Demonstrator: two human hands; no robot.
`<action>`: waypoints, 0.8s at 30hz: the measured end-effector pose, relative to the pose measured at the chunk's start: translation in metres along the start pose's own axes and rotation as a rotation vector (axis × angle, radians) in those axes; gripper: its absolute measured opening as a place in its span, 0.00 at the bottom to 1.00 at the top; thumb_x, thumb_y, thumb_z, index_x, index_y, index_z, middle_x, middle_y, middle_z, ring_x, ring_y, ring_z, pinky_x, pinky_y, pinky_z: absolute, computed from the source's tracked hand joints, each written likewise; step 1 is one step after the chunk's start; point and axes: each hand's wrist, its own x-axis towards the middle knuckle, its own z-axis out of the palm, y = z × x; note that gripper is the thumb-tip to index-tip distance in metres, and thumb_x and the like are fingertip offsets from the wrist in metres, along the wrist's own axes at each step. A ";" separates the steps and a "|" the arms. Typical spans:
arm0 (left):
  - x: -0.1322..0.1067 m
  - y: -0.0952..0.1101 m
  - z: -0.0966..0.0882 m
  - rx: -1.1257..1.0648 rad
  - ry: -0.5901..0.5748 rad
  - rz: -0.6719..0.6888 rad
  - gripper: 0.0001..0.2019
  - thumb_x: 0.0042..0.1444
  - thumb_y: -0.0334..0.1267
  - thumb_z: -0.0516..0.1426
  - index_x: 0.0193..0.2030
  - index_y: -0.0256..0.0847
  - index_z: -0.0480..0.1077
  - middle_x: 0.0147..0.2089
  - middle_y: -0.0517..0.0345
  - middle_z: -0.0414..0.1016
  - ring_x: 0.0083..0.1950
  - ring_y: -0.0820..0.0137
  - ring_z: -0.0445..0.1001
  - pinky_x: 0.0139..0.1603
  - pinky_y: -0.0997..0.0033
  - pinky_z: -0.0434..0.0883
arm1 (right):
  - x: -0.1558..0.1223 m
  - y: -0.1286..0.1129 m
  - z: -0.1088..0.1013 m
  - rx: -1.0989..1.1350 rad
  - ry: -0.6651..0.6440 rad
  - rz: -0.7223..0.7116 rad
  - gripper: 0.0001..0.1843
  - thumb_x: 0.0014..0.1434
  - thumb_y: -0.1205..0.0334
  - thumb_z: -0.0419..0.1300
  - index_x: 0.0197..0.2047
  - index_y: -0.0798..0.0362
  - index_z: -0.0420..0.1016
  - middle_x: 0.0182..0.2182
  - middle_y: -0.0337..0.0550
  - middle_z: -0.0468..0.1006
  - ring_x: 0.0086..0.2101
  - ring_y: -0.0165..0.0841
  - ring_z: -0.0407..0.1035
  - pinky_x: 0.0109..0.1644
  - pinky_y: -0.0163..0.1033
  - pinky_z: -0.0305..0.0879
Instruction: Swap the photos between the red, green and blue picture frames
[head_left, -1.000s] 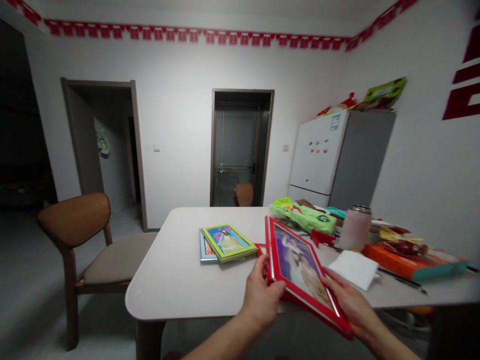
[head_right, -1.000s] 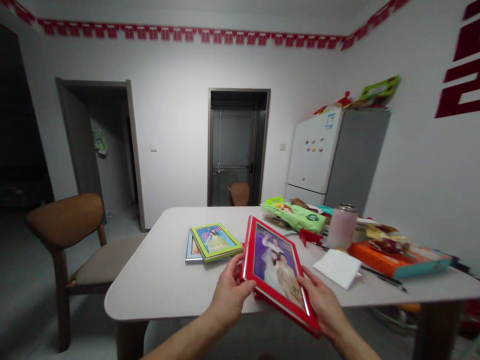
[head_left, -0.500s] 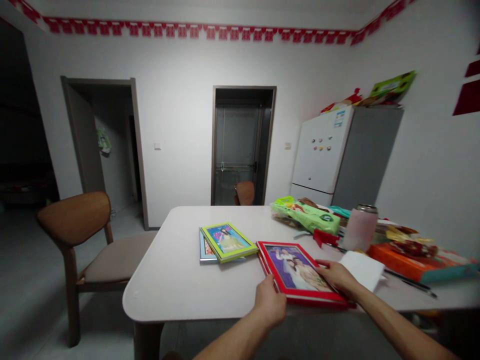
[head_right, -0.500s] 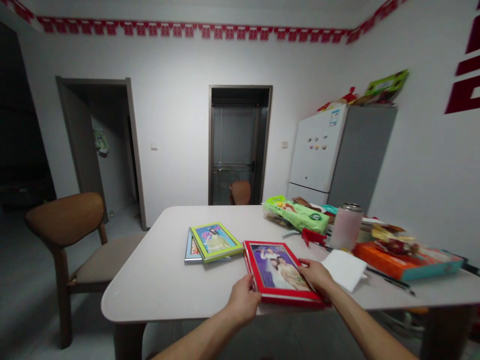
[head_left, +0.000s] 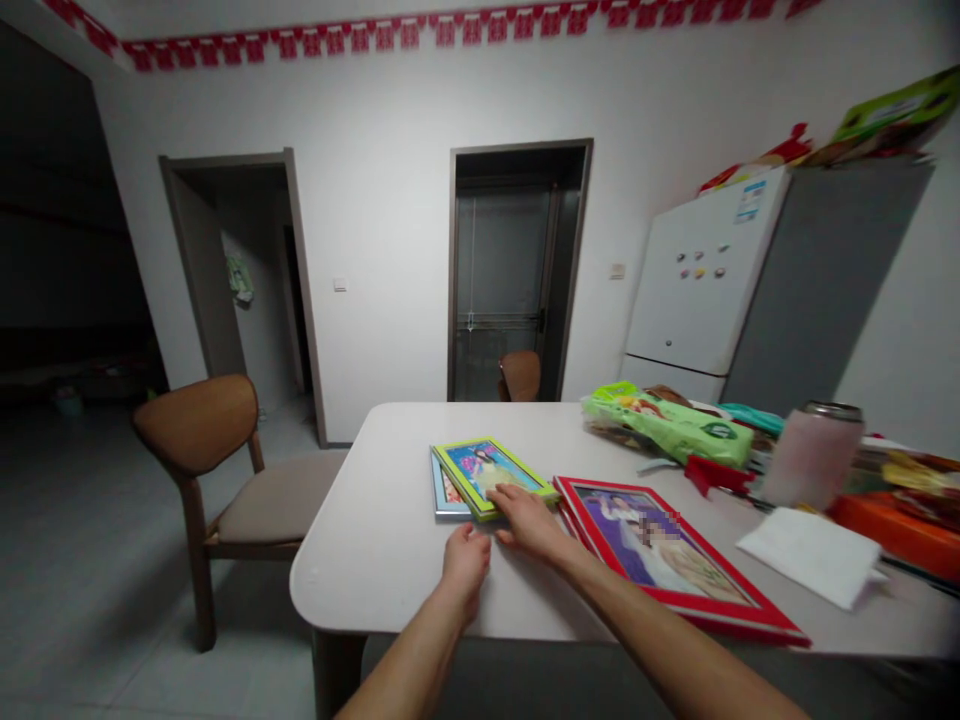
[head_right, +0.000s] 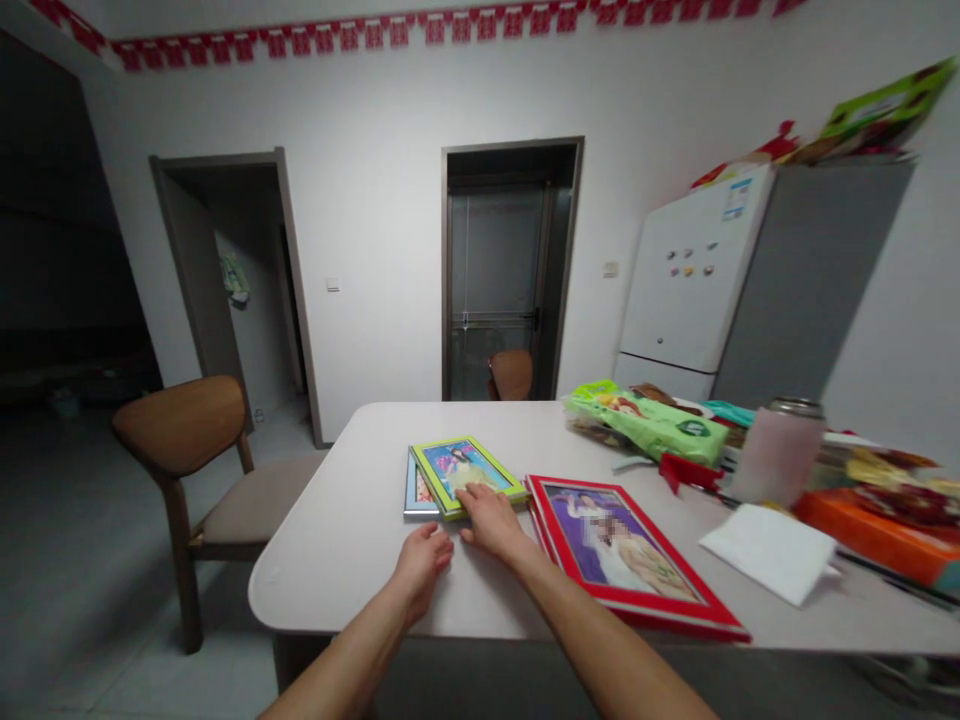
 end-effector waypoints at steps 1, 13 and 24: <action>0.001 0.001 -0.003 -0.030 0.008 0.010 0.21 0.43 0.30 0.55 0.46 0.34 0.59 0.24 0.63 0.67 0.25 0.77 0.67 0.26 0.81 0.60 | 0.002 -0.007 0.003 0.001 -0.010 -0.032 0.22 0.40 0.66 0.57 0.42 0.54 0.67 0.46 0.50 0.68 0.46 0.39 0.61 0.48 0.42 0.54; -0.050 0.035 -0.024 -0.205 -0.324 0.342 0.25 0.34 0.27 0.53 0.44 0.40 0.66 0.47 0.57 0.69 0.50 0.65 0.64 0.49 0.70 0.61 | -0.039 -0.071 -0.044 0.238 0.195 -0.180 0.13 0.52 0.64 0.47 0.42 0.54 0.62 0.39 0.48 0.70 0.41 0.36 0.63 0.45 0.43 0.59; -0.075 0.025 -0.021 0.281 -0.362 0.505 0.37 0.42 0.37 0.55 0.59 0.32 0.44 0.60 0.50 0.50 0.60 0.65 0.49 0.58 0.68 0.50 | -0.100 -0.085 -0.084 1.017 0.635 0.455 0.26 0.48 0.52 0.51 0.50 0.50 0.55 0.41 0.44 0.69 0.38 0.34 0.67 0.41 0.38 0.65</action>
